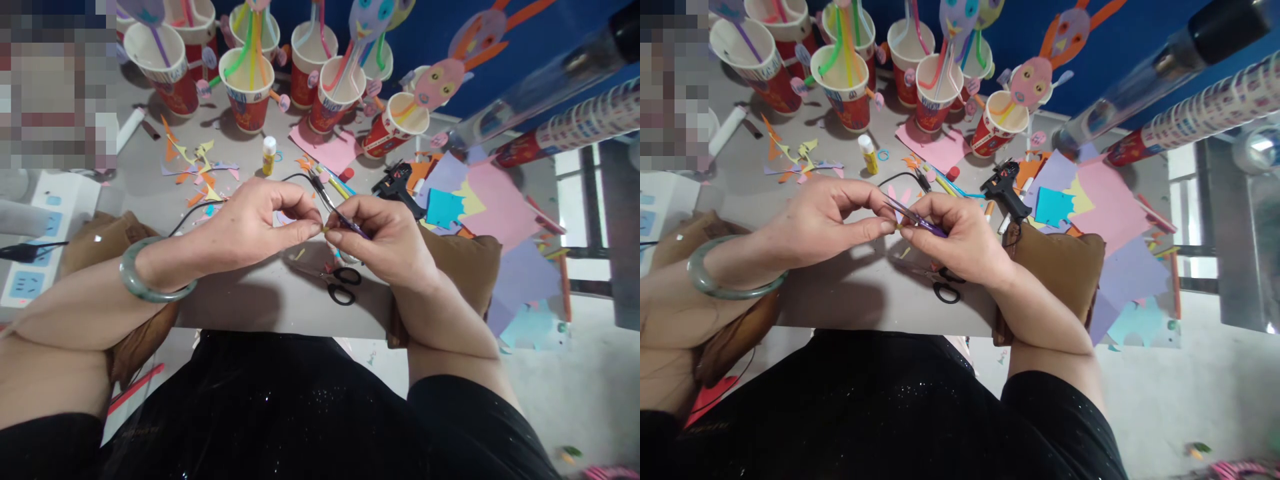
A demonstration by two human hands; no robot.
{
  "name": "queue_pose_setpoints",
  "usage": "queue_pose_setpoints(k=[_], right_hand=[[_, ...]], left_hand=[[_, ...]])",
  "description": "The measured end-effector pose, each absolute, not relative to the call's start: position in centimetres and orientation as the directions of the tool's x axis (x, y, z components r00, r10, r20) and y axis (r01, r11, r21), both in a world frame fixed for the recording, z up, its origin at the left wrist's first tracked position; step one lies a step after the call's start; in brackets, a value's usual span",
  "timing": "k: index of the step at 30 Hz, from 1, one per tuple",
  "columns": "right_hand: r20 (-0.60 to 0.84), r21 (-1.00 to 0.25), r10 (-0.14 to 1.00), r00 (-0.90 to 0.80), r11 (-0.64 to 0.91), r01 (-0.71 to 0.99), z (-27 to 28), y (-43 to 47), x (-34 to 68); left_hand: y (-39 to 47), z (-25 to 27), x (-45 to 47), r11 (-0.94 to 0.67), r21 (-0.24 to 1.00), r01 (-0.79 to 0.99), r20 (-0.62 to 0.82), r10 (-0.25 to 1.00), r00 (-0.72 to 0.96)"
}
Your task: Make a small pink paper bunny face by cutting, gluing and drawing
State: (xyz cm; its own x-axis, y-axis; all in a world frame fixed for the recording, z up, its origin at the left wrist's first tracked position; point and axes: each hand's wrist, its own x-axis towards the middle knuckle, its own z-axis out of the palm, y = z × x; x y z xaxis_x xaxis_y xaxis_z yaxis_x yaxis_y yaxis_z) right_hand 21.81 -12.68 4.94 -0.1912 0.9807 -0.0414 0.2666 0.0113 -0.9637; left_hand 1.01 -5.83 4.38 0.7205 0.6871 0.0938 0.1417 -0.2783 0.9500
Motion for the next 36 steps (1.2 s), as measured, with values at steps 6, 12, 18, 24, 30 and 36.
queue_pose_setpoints(k=[6,12,18,24,30,36], right_hand=[[-0.002,-0.952,0.968,-0.249,0.075,0.298,5.9,-12.2,23.4],[0.011,-0.945,0.992,-0.128,0.052,0.324,6.0,-12.1,24.0],[-0.074,-0.970,0.974,-0.214,-0.020,0.243,5.0,-11.8,22.8],[-0.100,-0.972,0.972,-0.214,-0.049,0.231,5.0,-12.2,22.2],[-0.079,-0.975,0.971,-0.225,-0.028,0.221,4.7,-12.4,22.0],[-0.103,-0.972,0.968,-0.230,-0.048,0.231,4.8,-12.5,22.0]], left_hand=[[-5.7,4.9,1.0,-0.264,0.952,0.156,0.081,0.708,0.702],[-5.8,4.9,1.1,-0.252,0.947,0.201,0.042,0.715,0.698],[-6.1,4.9,1.3,-0.233,0.947,0.221,0.008,0.705,0.710],[-6.2,5.0,1.3,-0.253,0.942,0.221,0.016,0.690,0.723],[-6.3,5.0,1.3,-0.270,0.933,0.239,0.018,0.697,0.717],[-6.3,4.8,1.4,-0.259,0.945,0.202,0.038,0.698,0.715]])
